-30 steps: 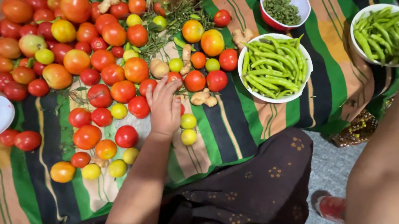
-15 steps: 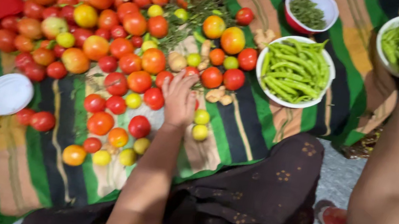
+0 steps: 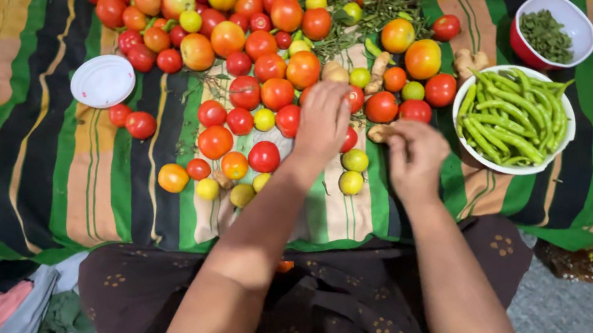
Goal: The person sits on the floor and sorts a large pile of tomatoes, lemons, and ginger by hand. They pick up individual items, inspect them, and place them into separate piles or bowls, including a bowl of green chilies.
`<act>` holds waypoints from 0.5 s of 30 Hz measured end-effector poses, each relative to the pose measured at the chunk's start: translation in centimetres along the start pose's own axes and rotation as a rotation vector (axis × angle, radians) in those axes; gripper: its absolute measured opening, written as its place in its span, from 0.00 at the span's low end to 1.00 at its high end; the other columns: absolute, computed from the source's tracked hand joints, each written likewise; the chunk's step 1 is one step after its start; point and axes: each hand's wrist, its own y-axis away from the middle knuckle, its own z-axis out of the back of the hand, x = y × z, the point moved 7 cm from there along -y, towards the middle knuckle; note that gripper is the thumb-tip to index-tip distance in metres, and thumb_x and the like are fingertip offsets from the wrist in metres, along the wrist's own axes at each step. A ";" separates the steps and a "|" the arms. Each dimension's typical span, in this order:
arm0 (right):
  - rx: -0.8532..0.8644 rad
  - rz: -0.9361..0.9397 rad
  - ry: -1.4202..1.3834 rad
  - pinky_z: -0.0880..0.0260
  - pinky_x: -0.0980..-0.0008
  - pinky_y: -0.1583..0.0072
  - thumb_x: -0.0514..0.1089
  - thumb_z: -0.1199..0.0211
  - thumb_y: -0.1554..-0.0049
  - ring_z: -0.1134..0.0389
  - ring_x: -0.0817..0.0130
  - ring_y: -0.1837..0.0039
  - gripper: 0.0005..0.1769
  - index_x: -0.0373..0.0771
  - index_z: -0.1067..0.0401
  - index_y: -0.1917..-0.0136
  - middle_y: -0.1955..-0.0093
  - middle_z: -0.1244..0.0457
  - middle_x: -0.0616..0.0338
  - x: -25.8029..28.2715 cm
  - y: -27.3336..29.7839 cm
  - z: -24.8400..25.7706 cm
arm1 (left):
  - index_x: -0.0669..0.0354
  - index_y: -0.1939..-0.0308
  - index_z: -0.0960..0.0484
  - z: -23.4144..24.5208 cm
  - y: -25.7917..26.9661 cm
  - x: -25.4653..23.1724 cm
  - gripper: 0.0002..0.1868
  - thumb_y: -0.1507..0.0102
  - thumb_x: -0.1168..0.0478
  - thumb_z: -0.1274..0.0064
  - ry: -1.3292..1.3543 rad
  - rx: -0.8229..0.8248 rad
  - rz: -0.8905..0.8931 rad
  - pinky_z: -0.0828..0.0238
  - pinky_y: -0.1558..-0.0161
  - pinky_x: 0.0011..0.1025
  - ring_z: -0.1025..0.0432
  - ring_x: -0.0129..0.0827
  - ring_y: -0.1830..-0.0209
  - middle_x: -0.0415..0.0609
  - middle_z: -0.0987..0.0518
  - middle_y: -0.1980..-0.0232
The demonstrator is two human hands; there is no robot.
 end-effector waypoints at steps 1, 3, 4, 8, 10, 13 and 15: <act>0.074 0.040 0.069 0.37 0.58 0.36 0.38 0.32 0.40 0.32 0.58 0.38 0.10 0.41 0.27 0.45 0.42 0.32 0.58 0.4 0.4 -1.0 | 0.52 0.36 0.25 0.6 -1.0 0.5 0.17 0.29 0.62 0.50 -0.056 -0.012 0.001 0.40 0.22 0.48 0.37 0.46 0.26 0.48 0.26 0.33; 0.219 0.119 0.209 0.45 0.54 0.37 0.42 0.30 0.43 0.33 0.59 0.37 0.13 0.43 0.25 0.45 0.40 0.33 0.60 1.1 1.2 -2.7 | 0.48 0.36 0.24 1.1 -3.1 1.8 0.24 0.37 0.63 0.47 -0.276 0.100 0.098 0.42 0.28 0.51 0.39 0.47 0.26 0.48 0.30 0.30; 0.214 0.096 0.207 0.46 0.55 0.36 0.42 0.31 0.42 0.34 0.60 0.35 0.12 0.44 0.25 0.44 0.39 0.33 0.61 0.8 1.2 -2.7 | 0.47 0.36 0.23 1.5 -4.2 2.4 0.27 0.41 0.63 0.45 -0.386 0.158 0.147 0.44 0.32 0.52 0.41 0.47 0.25 0.48 0.31 0.28; 0.197 0.053 0.217 0.48 0.57 0.34 0.43 0.32 0.40 0.36 0.60 0.33 0.12 0.45 0.26 0.43 0.37 0.35 0.61 0.0 0.9 -3.0 | 0.37 0.36 0.23 1.8 -7.2 5.6 0.33 0.47 0.57 0.38 -0.322 0.436 0.332 0.50 0.34 0.57 0.49 0.55 0.24 0.53 0.40 0.25; 0.193 0.060 0.236 0.48 0.56 0.34 0.43 0.31 0.41 0.36 0.60 0.33 0.12 0.45 0.25 0.43 0.37 0.35 0.61 -0.2 1.0 -3.1 | 0.38 0.36 0.24 1.9 -7.7 7.1 0.36 0.48 0.52 0.33 -0.268 0.451 0.353 0.48 0.35 0.57 0.48 0.59 0.24 0.61 0.42 0.27; 0.185 0.068 0.256 0.48 0.55 0.34 0.43 0.31 0.41 0.37 0.60 0.33 0.13 0.45 0.25 0.43 0.37 0.35 0.61 -0.4 1.2 -3.3 | 0.36 0.39 0.21 1.3 -7.8 8.3 0.27 0.43 0.53 0.37 -0.372 0.494 0.320 0.38 0.32 0.46 0.38 0.57 0.35 0.58 0.31 0.36; 0.190 0.060 0.257 0.48 0.55 0.34 0.43 0.31 0.41 0.37 0.60 0.32 0.13 0.45 0.25 0.43 0.37 0.35 0.61 -0.7 1.4 -3.3 | 0.40 0.41 0.20 2.3 -8.3 8.4 0.28 0.46 0.56 0.36 -0.355 0.366 0.279 0.35 0.35 0.45 0.36 0.56 0.38 0.56 0.30 0.38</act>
